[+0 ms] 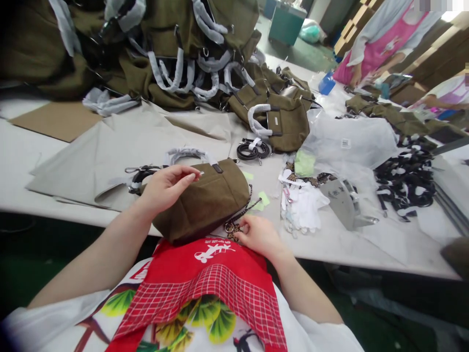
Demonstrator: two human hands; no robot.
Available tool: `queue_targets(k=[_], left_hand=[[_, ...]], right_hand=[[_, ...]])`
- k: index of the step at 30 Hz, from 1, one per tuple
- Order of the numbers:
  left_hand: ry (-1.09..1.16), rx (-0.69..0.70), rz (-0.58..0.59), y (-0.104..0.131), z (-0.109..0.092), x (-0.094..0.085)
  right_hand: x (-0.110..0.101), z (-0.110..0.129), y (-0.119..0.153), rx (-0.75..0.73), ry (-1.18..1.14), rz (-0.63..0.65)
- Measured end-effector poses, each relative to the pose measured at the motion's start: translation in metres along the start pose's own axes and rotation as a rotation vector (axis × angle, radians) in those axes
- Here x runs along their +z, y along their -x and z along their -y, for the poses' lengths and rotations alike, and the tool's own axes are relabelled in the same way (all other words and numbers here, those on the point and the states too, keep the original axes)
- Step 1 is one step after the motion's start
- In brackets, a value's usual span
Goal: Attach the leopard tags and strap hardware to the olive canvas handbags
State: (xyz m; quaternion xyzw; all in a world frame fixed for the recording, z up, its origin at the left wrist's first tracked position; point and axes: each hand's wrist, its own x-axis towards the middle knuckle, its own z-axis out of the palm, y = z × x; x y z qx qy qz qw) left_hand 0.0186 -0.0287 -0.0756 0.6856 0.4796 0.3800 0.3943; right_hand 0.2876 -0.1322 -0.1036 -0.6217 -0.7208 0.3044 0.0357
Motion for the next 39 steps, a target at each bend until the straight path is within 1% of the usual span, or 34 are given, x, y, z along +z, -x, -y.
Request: queue_targets(k=[2,5,8,10,11,12,13,15,17,19,21,23,26,28,30,32,33,35,36,37,39], left_hand=[[-0.003,0.014,0.029,0.0,-0.003,0.004],[0.005,0.032,0.046,-0.002,-0.01,0.008],[-0.012,0.04,0.07,-0.003,-0.017,0.011],[-0.04,0.06,0.089,-0.002,-0.022,0.012],[-0.054,0.078,0.096,-0.001,-0.024,0.012],[-0.066,0.102,0.107,-0.001,-0.027,0.013],[-0.075,0.133,0.125,0.0,-0.031,0.014],[-0.076,0.209,0.187,0.002,-0.039,0.016],[-0.05,0.29,0.285,0.003,-0.05,0.02],[-0.011,0.331,0.378,0.003,-0.061,0.025],[0.019,0.33,0.435,0.004,-0.07,0.03],[0.029,0.306,0.417,0.003,-0.076,0.035],[0.043,0.246,0.305,0.002,-0.079,0.04],[0.111,0.18,0.249,0.001,-0.078,0.042],[0.239,0.093,0.251,0.002,-0.075,0.042],[0.344,0.014,0.27,0.002,-0.072,0.041],[0.353,0.001,0.264,0.002,-0.071,0.039],[0.3,0.041,0.215,0.001,-0.07,0.035],[0.262,0.078,0.19,0.001,-0.07,0.033],[0.235,0.112,0.171,0.0,-0.07,0.03],[0.236,0.148,0.164,-0.001,-0.071,0.026]], right_hand=[[0.005,0.001,-0.001,-0.036,0.059,-0.002],[0.018,0.006,-0.007,-0.166,0.194,0.03],[0.029,0.009,-0.013,-0.192,0.299,0.068],[0.027,0.008,-0.015,-0.189,0.311,0.059],[0.023,0.007,-0.015,-0.193,0.267,0.035],[0.016,0.006,-0.014,-0.194,0.173,0.008],[0.007,0.005,-0.012,-0.187,0.021,-0.017],[-0.013,0.005,-0.009,-0.145,-0.403,-0.04],[-0.034,0.008,-0.007,-0.092,-0.787,-0.027],[-0.049,0.014,-0.007,-0.074,-1.012,-0.031],[-0.059,0.022,-0.009,-0.086,-1.13,-0.055],[-0.064,0.029,-0.012,-0.103,-1.19,-0.078],[-0.066,0.037,-0.017,-0.118,-1.217,-0.093],[-0.066,0.04,-0.02,-0.132,-1.22,-0.077],[-0.065,0.042,-0.023,-0.152,-1.206,-0.059],[-0.064,0.043,-0.027,-0.205,-1.172,-0.091],[-0.064,0.045,-0.029,-0.249,-1.157,-0.121],[-0.063,0.047,-0.033,-0.334,-1.172,-0.148],[-0.062,0.048,-0.034,-0.357,-1.211,-0.116],[-0.061,0.049,-0.036,-0.364,-1.269,-0.049],[-0.059,0.052,-0.038,-0.343,-1.4,0.128]])
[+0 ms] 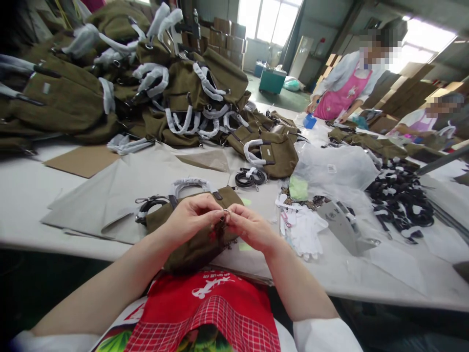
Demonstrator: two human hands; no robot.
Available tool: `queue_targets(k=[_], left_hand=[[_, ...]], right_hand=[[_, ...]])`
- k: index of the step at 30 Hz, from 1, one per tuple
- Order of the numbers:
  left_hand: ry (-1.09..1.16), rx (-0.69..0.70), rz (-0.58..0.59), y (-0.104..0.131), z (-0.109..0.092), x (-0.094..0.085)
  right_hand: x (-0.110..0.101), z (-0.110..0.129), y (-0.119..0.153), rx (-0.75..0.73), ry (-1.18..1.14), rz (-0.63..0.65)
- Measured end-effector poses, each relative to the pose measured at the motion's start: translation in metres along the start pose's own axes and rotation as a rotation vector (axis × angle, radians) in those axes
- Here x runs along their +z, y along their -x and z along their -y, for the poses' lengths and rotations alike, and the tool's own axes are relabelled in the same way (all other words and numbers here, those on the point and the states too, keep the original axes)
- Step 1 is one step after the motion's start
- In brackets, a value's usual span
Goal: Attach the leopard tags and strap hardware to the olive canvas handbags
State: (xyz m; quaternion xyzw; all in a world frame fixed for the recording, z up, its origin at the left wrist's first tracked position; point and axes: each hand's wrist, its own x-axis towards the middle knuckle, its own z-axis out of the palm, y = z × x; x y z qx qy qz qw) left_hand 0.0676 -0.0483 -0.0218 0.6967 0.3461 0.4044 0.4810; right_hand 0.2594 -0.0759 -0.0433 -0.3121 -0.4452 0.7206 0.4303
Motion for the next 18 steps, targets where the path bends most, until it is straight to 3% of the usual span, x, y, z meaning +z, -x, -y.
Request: queue_targets(k=[5,11,18], left_hand=[[0.1,0.008,-0.017,-0.001,-0.002,-0.005],[-0.03,0.01,-0.053,-0.003,0.008,-0.011],[-0.296,-0.398,-0.149,-0.048,0.061,-0.042]], right_hand=[[0.007,-0.001,-0.007,0.115,-0.157,0.114],[0.014,-0.001,-0.017,0.092,-0.143,0.002],[0.01,-0.013,-0.022,0.104,-0.132,-0.123]])
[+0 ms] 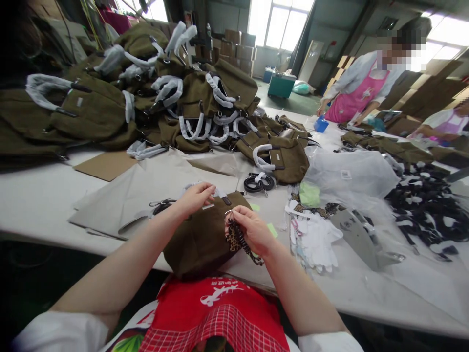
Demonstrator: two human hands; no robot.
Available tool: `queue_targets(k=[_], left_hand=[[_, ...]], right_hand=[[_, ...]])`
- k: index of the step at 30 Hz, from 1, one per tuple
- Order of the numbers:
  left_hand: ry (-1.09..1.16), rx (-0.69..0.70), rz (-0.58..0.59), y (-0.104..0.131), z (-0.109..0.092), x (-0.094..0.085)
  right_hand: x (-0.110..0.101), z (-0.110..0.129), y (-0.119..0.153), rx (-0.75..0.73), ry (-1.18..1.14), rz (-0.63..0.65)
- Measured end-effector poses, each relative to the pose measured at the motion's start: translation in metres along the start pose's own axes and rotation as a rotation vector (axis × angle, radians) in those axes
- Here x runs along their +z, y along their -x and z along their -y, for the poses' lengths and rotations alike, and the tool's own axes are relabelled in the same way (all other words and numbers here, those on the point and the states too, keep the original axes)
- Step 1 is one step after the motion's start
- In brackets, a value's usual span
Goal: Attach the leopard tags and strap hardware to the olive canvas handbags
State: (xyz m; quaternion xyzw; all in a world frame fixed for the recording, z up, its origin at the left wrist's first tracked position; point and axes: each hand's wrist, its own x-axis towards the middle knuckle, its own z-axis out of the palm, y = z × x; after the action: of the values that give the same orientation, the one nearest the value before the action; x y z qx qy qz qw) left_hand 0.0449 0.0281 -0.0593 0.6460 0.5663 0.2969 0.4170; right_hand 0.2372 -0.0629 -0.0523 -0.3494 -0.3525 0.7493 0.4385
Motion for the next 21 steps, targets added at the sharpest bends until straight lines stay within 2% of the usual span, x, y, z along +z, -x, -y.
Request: queue_targets(k=[3,8,11,14,17,21], left_hand=[[-0.094,0.016,0.05,-0.009,-0.003,-0.003],[-0.195,0.26,0.303,0.019,-0.03,0.009],[-0.157,0.332,0.365,0.026,-0.034,0.014],[-0.035,0.333,0.436,0.023,-0.027,0.011],[0.018,0.345,0.435,0.027,-0.019,0.007],[-0.004,0.317,0.349,0.039,-0.01,0.007]], right_hand=[[-0.006,-0.011,-0.004,-0.008,0.02,-0.04],[-0.015,-0.02,-0.014,-0.073,0.064,-0.168],[-0.019,-0.013,-0.014,-0.079,0.026,-0.125],[-0.021,-0.005,-0.008,0.055,0.007,0.004],[-0.021,-0.008,-0.005,0.121,0.001,0.096],[-0.019,-0.023,-0.011,0.091,-0.012,0.059]])
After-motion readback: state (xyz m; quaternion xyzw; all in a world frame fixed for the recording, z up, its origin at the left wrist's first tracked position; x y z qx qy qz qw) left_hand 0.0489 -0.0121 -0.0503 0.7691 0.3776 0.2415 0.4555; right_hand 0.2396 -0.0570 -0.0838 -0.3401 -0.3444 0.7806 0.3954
